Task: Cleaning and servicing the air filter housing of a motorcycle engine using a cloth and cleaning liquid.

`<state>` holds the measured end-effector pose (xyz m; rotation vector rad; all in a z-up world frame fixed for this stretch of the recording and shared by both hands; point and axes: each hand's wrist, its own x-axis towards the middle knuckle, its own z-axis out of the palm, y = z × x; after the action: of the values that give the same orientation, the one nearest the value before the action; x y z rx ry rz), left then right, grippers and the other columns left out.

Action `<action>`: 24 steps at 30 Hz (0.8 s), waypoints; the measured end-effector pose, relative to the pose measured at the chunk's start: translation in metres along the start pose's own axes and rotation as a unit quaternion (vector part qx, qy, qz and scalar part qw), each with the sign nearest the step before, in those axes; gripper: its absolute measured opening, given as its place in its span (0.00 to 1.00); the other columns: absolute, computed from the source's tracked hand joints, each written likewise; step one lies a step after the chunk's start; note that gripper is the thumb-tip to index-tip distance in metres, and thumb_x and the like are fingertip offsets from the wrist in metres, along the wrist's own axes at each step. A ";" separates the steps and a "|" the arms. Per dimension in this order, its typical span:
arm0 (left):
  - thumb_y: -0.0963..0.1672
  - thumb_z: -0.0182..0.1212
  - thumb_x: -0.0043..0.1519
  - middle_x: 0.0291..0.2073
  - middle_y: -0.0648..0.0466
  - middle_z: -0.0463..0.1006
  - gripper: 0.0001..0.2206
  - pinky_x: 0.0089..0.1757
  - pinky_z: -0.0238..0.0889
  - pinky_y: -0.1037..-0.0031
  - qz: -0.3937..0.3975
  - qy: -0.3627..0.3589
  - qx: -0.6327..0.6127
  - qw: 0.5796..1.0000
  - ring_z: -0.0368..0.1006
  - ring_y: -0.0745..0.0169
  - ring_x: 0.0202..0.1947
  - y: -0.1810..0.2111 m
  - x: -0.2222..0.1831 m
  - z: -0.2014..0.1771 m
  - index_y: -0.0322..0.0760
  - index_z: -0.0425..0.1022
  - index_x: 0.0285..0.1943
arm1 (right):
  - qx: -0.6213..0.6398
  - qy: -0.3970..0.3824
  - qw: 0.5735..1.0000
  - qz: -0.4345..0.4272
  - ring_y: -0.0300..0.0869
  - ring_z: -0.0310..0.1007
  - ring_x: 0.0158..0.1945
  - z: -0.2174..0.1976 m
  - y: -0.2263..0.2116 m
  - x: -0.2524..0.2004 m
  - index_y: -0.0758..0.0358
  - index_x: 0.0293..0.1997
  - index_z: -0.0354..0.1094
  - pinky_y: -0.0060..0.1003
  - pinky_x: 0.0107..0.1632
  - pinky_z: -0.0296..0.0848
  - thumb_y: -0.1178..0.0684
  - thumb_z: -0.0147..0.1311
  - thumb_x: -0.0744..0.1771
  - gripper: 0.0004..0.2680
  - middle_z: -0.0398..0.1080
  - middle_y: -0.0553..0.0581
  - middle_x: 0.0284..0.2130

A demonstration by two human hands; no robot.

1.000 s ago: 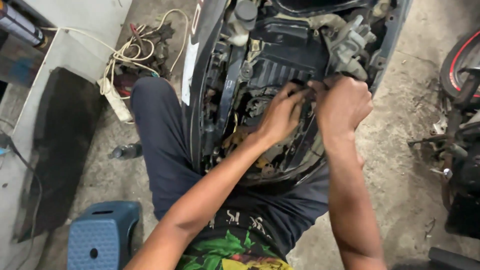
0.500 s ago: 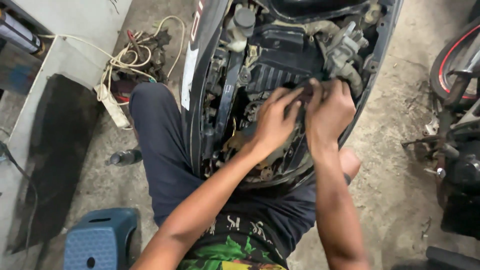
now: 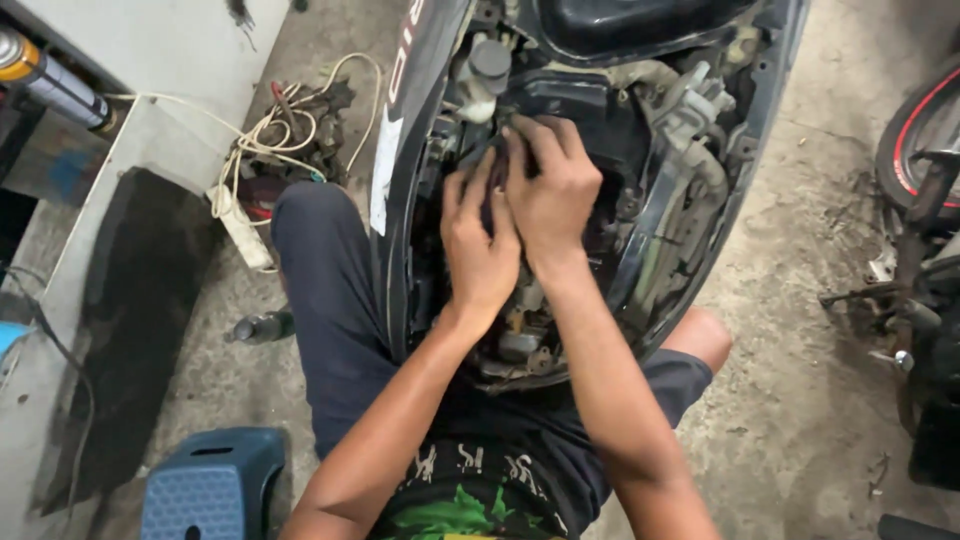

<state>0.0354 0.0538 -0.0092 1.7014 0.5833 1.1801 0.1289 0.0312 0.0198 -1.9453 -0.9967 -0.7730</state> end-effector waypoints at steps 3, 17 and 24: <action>0.40 0.52 0.69 0.50 0.40 0.74 0.16 0.53 0.70 0.52 0.010 0.002 0.000 1.000 0.75 0.31 0.52 0.000 0.000 0.000 0.36 0.75 0.66 | -0.016 0.017 1.000 0.007 0.50 0.79 0.33 0.000 -0.008 0.010 0.57 0.35 0.75 0.41 0.34 0.77 0.57 0.67 0.64 0.03 0.70 0.50 0.28; 0.37 0.51 0.69 0.52 0.40 0.72 0.18 0.51 0.69 0.47 0.001 -0.156 -0.087 0.984 0.74 0.32 0.51 0.058 0.024 0.011 0.30 0.70 0.69 | -0.109 0.165 0.978 0.060 0.42 0.76 0.27 -0.031 0.020 0.054 0.52 0.33 0.79 0.32 0.31 0.74 0.56 0.71 0.64 0.04 0.73 0.45 0.26; 0.36 0.46 0.69 0.51 0.37 0.71 0.19 0.48 0.69 0.42 -0.050 -0.200 -0.090 0.974 0.71 0.26 0.49 0.055 0.023 0.004 0.26 0.66 0.71 | -0.194 -0.015 0.981 0.024 0.55 0.78 0.40 -0.052 0.000 0.035 0.58 0.47 0.79 0.49 0.34 0.78 0.54 0.60 0.70 0.05 0.69 0.54 0.38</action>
<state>0.0422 0.0465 0.0494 1.6704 0.2998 0.7638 0.1385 -0.0001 0.0732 -2.3090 -0.8601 -0.9682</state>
